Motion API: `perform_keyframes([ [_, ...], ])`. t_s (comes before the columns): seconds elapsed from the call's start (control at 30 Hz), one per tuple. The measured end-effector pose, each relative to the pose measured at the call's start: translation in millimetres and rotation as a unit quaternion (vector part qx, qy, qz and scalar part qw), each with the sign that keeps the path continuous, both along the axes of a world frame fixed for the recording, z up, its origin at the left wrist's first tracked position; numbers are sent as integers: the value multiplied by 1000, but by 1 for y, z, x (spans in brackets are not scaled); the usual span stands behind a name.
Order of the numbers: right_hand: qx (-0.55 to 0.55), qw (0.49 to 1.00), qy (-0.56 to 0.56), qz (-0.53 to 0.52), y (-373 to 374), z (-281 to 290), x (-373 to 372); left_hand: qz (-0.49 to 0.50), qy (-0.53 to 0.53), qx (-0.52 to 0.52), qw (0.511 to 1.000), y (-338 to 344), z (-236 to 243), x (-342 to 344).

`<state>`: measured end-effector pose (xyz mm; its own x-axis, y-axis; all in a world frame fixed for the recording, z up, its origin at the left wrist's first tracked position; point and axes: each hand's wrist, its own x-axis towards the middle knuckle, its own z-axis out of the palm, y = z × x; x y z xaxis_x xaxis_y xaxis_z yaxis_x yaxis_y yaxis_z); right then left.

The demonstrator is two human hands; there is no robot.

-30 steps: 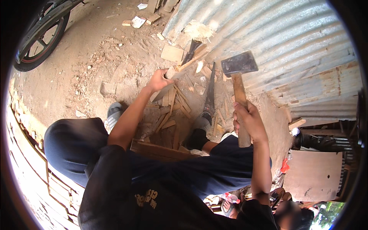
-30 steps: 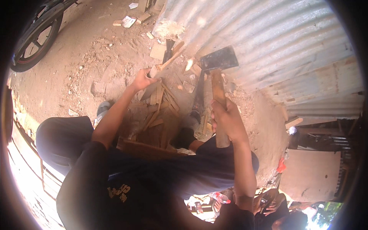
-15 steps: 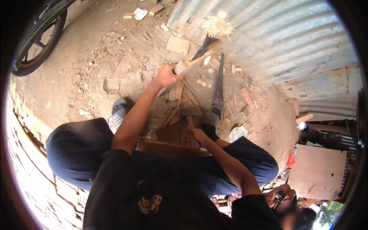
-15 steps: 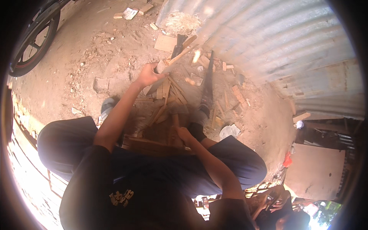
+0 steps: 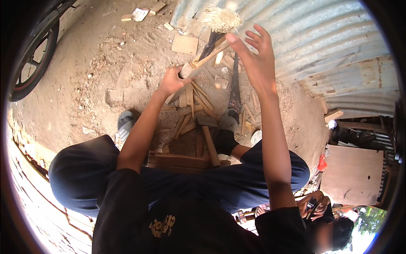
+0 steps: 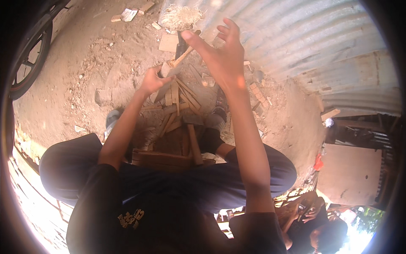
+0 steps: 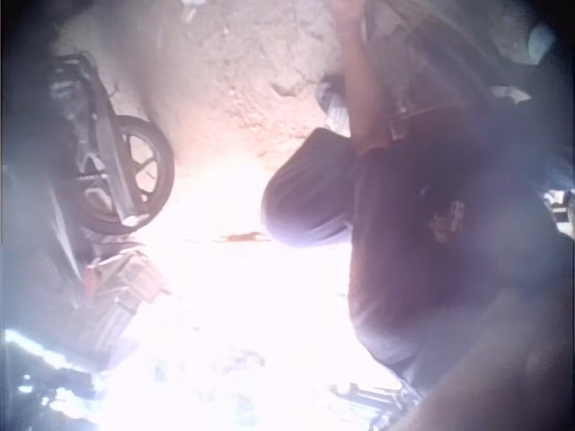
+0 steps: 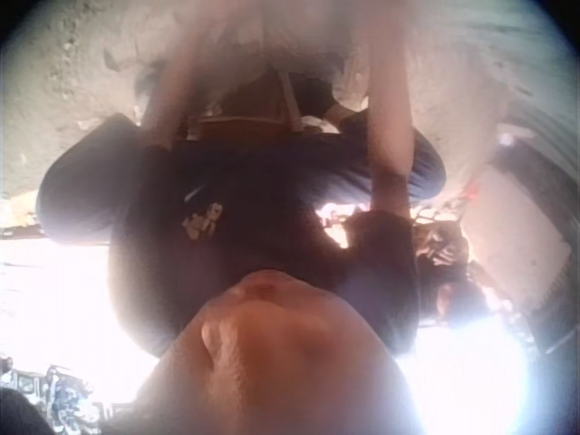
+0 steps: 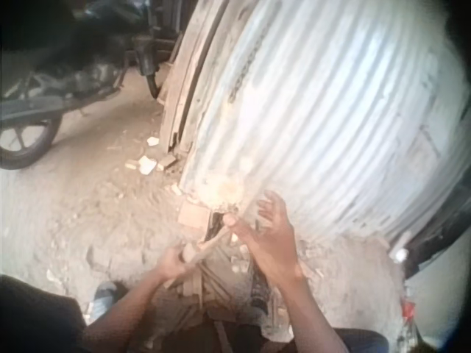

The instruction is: The person sits on the ground and uses a chisel and mallet to carve a small wooden stick. They repeatedly strike the chisel to remove wood shavings and shape the piece.

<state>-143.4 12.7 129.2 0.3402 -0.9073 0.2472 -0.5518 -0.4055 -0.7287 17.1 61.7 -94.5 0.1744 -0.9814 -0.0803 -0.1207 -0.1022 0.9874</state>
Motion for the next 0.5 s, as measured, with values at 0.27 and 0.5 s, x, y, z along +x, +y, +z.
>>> perform_keyframes([
  [0.27,23,995,93,-9,-6,12,43,9,-7,-20,1000,4,-6,1],
  [0.5,42,988,146,-33,-22,5,32,17,-30,-48,998,-2,-7,-3],
])
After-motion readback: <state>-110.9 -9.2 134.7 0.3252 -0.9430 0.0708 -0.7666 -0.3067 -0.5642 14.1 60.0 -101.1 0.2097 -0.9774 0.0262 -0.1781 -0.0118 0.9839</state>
